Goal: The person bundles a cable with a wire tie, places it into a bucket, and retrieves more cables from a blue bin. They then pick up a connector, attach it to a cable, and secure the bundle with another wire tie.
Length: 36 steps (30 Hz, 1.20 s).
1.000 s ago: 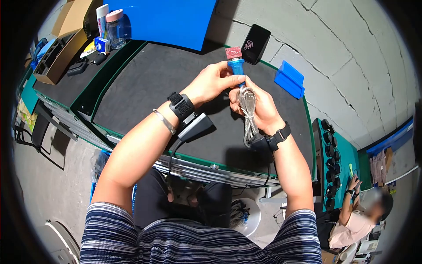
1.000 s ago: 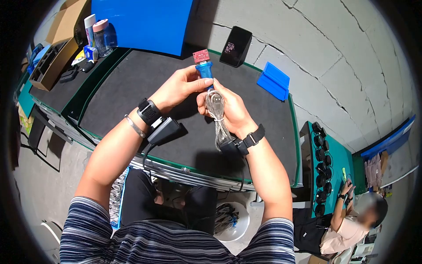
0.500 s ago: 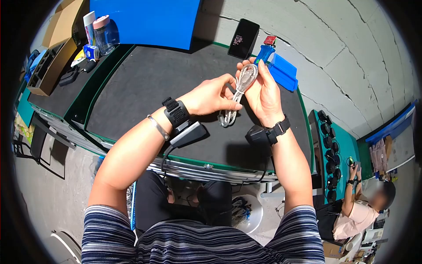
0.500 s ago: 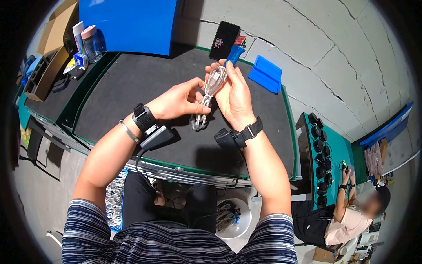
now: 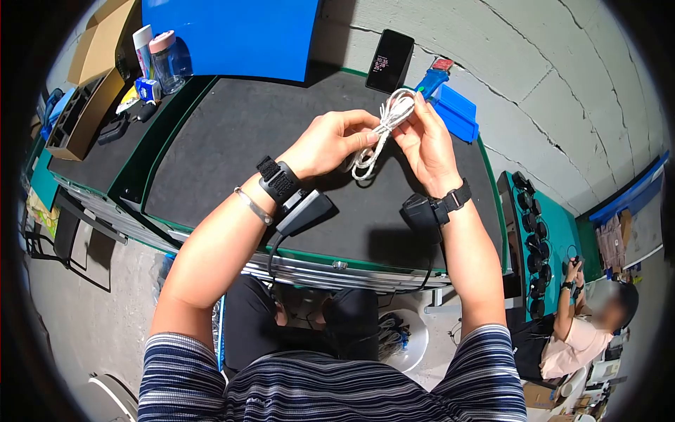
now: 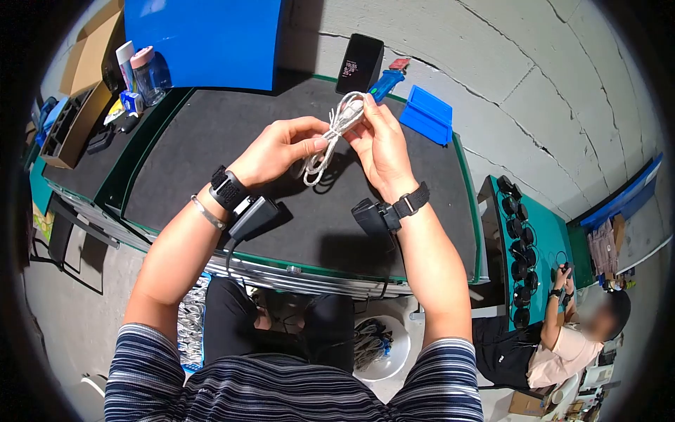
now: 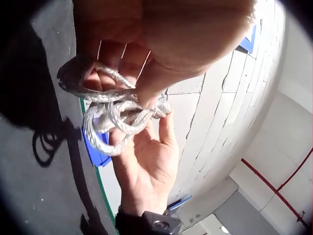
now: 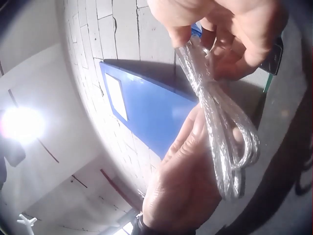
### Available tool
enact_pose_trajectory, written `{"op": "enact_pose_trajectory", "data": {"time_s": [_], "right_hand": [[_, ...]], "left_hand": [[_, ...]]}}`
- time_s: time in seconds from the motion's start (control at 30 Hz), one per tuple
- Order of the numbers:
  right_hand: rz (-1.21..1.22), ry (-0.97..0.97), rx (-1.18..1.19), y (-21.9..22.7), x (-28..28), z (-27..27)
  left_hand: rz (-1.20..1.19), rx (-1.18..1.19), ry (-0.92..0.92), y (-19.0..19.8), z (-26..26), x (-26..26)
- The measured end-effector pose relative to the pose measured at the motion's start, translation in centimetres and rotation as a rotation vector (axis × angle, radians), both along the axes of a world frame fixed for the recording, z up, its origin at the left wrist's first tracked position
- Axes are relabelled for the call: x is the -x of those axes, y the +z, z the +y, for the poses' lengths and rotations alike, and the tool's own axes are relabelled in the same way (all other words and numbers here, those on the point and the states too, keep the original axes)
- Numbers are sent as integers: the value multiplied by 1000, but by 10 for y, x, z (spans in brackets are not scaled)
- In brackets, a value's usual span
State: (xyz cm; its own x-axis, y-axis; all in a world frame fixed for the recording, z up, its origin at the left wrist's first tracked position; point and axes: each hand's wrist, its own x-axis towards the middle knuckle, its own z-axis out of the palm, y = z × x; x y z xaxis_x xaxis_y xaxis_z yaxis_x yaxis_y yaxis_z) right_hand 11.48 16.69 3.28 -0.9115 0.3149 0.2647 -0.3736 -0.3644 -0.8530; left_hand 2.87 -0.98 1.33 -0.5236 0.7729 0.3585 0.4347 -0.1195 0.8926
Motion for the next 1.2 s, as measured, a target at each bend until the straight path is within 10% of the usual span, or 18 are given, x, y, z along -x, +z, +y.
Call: {"op": "enact_pose_trajectory", "data": {"time_s": [0.13,0.23,0.63,1.07,1.2], "right_hand": [[17,55,25,0,-1,1],[-35,-86,-146,0,-4,-10],[28,24,-345,5,-11,-28],[7,-27,-408,7,-10,-27],[-6,28,-327,2,-6,-18]], "left_hand": [[-217,4,-185,4,-2,1],[104,-209,143,2,4,-1],[473,-174,313,18,-6,-12],[52,-177,120,9,-5,-3],[-468,-239,-132,6,-4,-1]]}}
